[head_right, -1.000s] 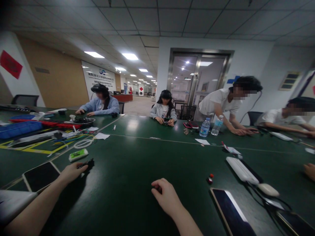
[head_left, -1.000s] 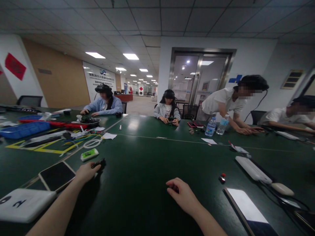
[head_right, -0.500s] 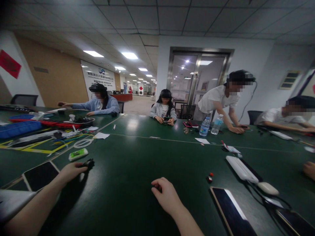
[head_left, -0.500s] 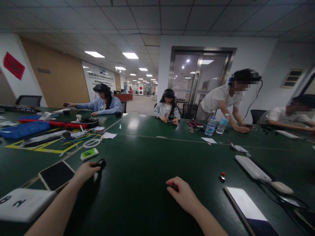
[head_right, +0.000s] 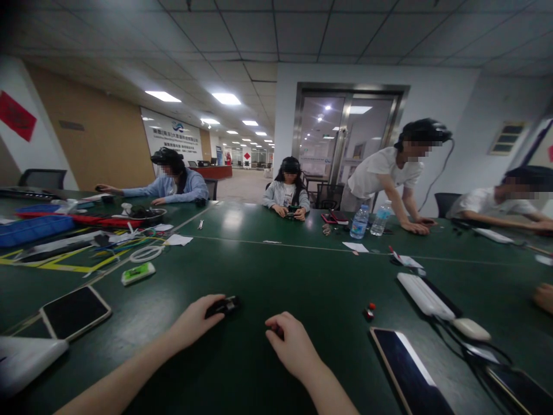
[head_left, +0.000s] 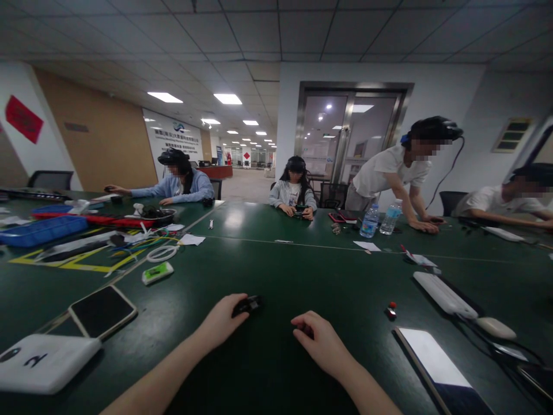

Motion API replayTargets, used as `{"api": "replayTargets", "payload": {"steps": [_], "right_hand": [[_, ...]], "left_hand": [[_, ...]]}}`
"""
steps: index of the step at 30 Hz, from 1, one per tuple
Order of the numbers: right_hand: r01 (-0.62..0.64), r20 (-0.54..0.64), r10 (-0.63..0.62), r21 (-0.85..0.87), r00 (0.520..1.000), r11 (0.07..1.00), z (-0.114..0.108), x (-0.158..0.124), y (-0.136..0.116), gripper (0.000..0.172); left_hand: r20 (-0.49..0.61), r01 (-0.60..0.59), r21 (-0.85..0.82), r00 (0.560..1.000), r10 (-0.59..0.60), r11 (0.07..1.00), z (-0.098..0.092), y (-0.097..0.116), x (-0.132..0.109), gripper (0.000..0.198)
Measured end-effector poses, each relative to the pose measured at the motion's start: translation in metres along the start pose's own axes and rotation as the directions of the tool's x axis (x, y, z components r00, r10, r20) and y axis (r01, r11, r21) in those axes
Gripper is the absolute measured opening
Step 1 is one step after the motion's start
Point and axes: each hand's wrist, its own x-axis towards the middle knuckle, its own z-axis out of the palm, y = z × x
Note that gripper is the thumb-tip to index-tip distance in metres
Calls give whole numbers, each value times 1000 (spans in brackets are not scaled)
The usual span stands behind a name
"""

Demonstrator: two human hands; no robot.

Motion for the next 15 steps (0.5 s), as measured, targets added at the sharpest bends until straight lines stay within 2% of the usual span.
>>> {"api": "replayTargets", "payload": {"steps": [3,7,11,15], "right_hand": [[48,-24,-49,-25,999,999,2,-2,-6,21],[114,-5,-114,-24,993,993,4,-5,-17,22],[130,44,-127,-61,991,990,6,-6,-23,27],[143,48,-138,-129,989,981,12,-5,-23,25]], "left_hand": [[88,-188,-76,977,195,979,22,24,-7,45],[147,-308,-148,933,329,940,29,30,-12,43],[167,-369,-161,904,394,915,30,29,-10,44],[199,-356,-170,901,386,919,31,36,-8,47]]}}
